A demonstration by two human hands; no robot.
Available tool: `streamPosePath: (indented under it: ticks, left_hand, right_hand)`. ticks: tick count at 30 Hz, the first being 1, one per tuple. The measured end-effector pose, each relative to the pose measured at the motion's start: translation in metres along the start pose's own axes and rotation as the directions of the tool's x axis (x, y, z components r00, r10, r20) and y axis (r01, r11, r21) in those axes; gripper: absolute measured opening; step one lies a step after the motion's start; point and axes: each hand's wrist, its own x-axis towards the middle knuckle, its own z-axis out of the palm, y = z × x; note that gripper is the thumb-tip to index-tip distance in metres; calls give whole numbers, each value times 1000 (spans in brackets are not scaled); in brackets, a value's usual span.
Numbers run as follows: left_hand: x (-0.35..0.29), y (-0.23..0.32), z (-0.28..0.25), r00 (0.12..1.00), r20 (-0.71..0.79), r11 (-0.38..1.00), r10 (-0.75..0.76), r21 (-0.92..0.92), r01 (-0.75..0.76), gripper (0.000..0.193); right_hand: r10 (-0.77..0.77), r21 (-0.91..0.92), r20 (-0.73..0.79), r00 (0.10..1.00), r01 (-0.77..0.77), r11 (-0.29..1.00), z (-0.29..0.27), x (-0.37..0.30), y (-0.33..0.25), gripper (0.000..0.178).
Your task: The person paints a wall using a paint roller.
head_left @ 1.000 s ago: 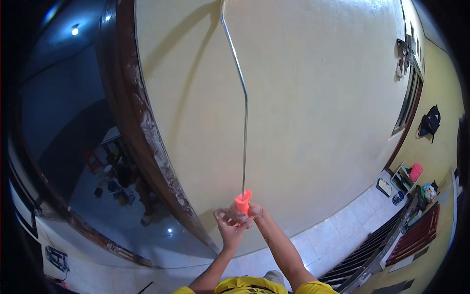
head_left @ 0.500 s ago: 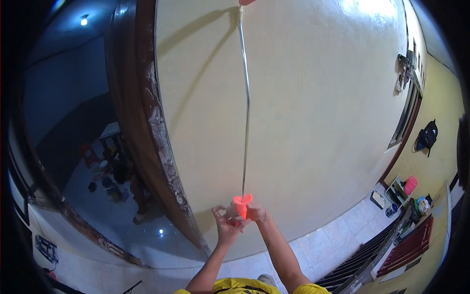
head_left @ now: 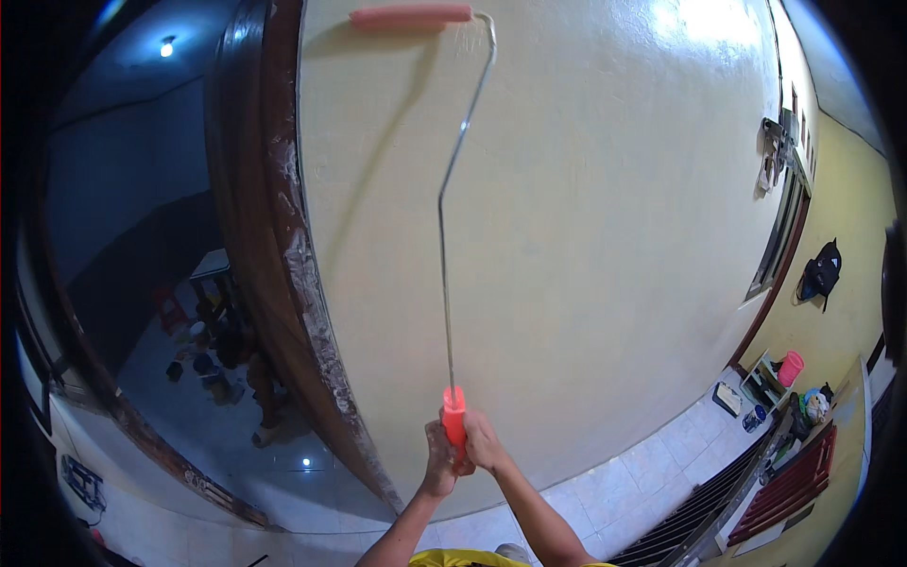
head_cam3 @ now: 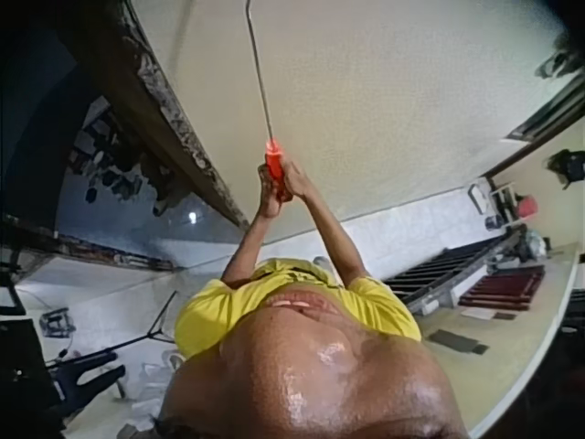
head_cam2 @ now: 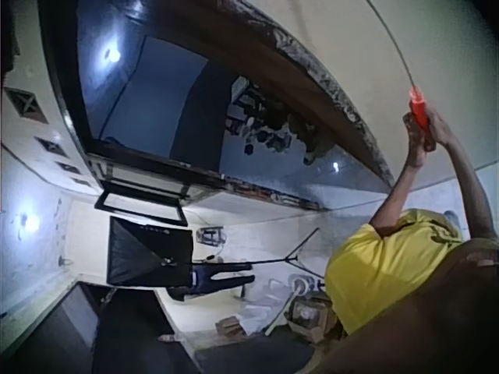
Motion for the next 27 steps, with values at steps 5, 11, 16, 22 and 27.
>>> streamPosePath:
  ticks: [5, 11, 16, 22, 27]
  left_hand:
    - [-51, -49, -29, 980, -2, 980, -198, 16, 198, 66]
    - [-2, -17, 17, 988, 69, 979, -135, 162, 123, 54]
    - [33, -3, 36, 958, 126, 964, -258, -38, 265, 54]
    - [-74, -125, -35, 955, 275, 756, -108, 647, -101, 71]
    - [-101, -132, -37, 952, 152, 924, -265, 321, 206, 51]
  right_hand:
    - [3, -188, -187, 982, -38, 981, 6, -56, 39, 33]
    - [71, -232, -357, 931, -162, 959, 2, -27, -37, 32]
    - [115, -118, -342, 933, -165, 979, -8, 8, -80, 38]
    - [365, -120, -241, 899, -401, 908, -32, -110, 54, 36]
    - [376, -112, -261, 889, -415, 903, -15, -125, 40, 33]
